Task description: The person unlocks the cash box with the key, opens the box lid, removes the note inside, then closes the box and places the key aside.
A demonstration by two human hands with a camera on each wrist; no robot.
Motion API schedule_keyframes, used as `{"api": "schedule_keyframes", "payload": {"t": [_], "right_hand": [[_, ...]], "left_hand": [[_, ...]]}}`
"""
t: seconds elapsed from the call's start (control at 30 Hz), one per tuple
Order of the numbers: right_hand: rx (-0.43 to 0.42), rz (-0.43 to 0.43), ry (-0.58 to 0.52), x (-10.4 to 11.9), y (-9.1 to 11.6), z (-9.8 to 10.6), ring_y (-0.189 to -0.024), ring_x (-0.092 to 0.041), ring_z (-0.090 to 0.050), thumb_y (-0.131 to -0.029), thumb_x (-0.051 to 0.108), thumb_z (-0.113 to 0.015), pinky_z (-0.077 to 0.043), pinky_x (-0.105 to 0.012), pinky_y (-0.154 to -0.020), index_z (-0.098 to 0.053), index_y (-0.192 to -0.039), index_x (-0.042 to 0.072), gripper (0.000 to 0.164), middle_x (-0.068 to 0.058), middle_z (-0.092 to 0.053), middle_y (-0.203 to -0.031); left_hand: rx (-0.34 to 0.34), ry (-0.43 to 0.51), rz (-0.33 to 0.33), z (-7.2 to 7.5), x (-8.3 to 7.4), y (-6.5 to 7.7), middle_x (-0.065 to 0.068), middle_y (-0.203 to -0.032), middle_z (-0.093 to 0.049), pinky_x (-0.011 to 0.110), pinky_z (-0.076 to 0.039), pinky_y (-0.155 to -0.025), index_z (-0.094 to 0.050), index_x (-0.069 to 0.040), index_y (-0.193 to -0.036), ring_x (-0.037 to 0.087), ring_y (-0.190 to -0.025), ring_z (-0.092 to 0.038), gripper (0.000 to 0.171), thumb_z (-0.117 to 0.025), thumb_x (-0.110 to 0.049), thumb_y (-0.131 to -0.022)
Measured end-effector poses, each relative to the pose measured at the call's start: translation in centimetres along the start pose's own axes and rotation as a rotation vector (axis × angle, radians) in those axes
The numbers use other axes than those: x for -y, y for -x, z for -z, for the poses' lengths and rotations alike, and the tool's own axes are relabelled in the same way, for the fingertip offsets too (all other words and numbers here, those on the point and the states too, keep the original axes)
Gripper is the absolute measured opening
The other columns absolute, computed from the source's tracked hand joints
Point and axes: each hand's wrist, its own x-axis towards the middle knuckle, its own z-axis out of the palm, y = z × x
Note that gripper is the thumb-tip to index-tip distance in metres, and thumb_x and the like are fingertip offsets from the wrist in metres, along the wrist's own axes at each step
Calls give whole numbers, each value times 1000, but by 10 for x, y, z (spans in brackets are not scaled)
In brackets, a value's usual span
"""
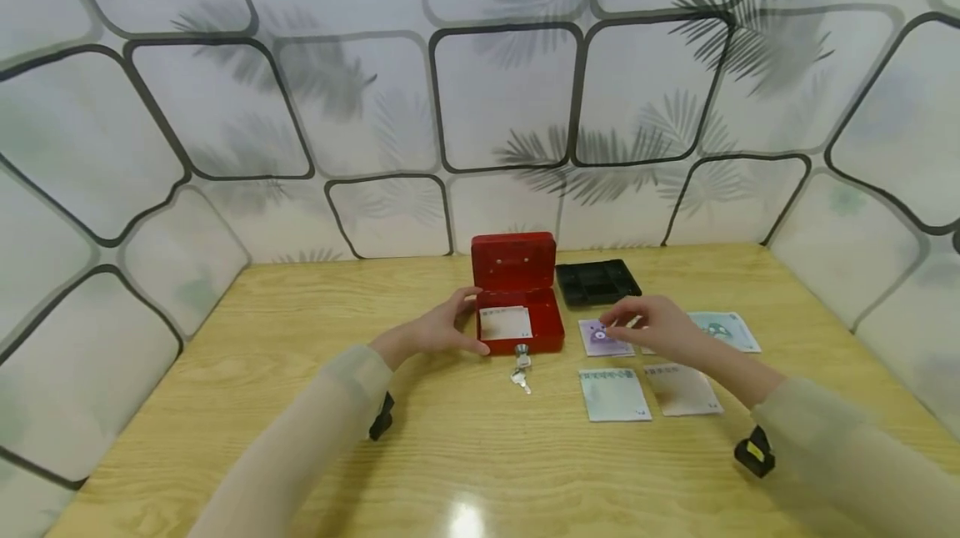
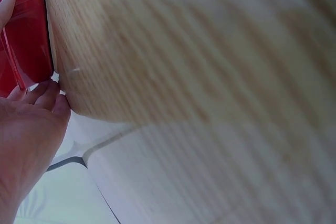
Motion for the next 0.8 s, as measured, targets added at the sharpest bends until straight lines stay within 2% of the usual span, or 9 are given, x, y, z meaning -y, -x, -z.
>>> {"api": "schedule_keyframes", "payload": {"t": [0.17, 0.33, 0.47, 0.6, 0.8], "right_hand": [[22, -1, -54, 15, -32, -18, -92, -20, -64, -91, 11, -69, -54, -28, -77, -68, -109, -1, 22, -9, -69, -102], [44, 6, -96, 25, -63, -36, -93, -23, -65, -92, 12, -69, -54, -35, -82, -66, -113, -3, 26, -15, -68, -106], [55, -5, -93, 25, -84, -50, -99, -24, -63, -91, 12, -69, -52, -40, -88, -67, -112, 0, 24, -12, -68, -108], [62, -27, -87, 26, -99, -63, -102, -24, -63, -91, 13, -69, -50, -42, -92, -68, -111, 3, 23, -7, -69, -108], [100, 5, -42, 29, -112, -78, -102, -24, -64, -91, 13, -70, -50, -41, -91, -68, -111, 2, 23, -8, -69, -109]], "left_hand": [[7, -7, -5, -1, -2, -1, 17, -154, -29, 44, -14, -116, -19, -12, -150, 27, -144, -21, 93, -81, -19, -81], [1, 8, 6, 0, -1, 0, 18, -156, -26, 45, -12, -116, -19, -12, -150, 28, -145, -19, 94, -81, -17, -81], [4, 21, 12, 0, -1, 1, 19, -156, -25, 46, -12, -116, -19, -12, -150, 29, -145, -18, 93, -81, -17, -81], [10, 20, 8, 0, -2, 1, 19, -156, -25, 47, -12, -116, -19, -12, -150, 29, -145, -18, 92, -81, -19, -81], [10, 16, 7, 0, -2, 3, 20, -156, -23, 47, -12, -116, -19, -12, -150, 29, -145, -17, 92, -80, -19, -82]]}}
